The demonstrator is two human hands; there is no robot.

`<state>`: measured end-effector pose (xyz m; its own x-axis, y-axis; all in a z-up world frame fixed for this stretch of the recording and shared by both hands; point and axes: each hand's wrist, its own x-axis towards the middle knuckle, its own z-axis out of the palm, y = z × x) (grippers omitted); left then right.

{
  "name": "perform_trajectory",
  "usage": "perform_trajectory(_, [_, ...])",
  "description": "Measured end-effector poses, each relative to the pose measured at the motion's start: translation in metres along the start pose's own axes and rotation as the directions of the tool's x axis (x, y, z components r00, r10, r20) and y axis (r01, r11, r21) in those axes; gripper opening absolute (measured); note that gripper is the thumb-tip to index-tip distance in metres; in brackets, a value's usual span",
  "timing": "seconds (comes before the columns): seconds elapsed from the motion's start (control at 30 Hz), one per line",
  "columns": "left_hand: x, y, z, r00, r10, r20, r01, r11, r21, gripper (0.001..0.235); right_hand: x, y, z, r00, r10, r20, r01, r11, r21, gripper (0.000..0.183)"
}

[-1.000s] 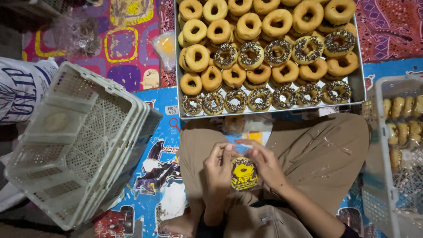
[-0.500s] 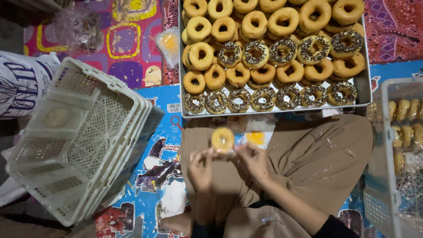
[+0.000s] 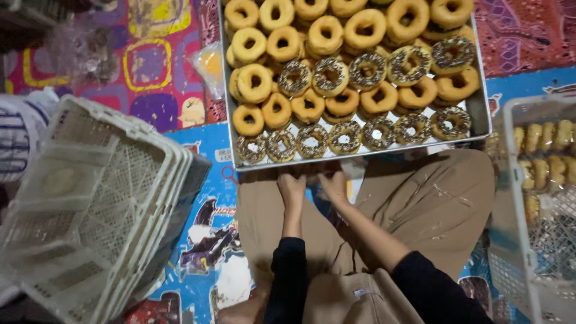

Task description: The person sits on the floor and individually wraps donuts in clear plastic bags. They pick up donuts from a metal tray, place them into bags, and then put the packaged donuts into a white plastic crate.

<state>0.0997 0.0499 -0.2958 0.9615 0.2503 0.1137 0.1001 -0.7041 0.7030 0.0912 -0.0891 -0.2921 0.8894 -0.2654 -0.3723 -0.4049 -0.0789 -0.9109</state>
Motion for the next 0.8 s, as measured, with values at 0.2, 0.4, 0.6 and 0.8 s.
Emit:
perform_trajectory(0.2, [0.020, 0.002, 0.019, 0.990, 0.088, 0.113, -0.099, 0.991, 0.092, 0.040, 0.015, 0.020, 0.027, 0.994, -0.076, -0.082, 0.062, 0.984, -0.169, 0.032])
perform_trajectory(0.4, [0.001, 0.042, -0.050, 0.843, -0.202, 0.499, 0.062, 0.957, 0.282, 0.050, -0.025, -0.015, 0.004, 0.886, 0.329, 0.326, -0.458, 0.728, 0.511, 0.055])
perform_trajectory(0.6, [-0.105, 0.123, -0.085, 0.826, -0.004, 0.564, 0.190, 0.943, -0.272, 0.057, -0.108, -0.058, -0.122, 0.888, 0.136, 0.440, -0.364, 0.792, 0.490, 0.073])
perform_trajectory(0.8, [-0.117, 0.163, -0.091, 0.735, 0.271, 0.621, 0.337, 0.649, -0.682, 0.055, -0.126, -0.089, -0.371, 0.871, -0.321, -0.373, 0.292, 0.947, -0.134, 0.091])
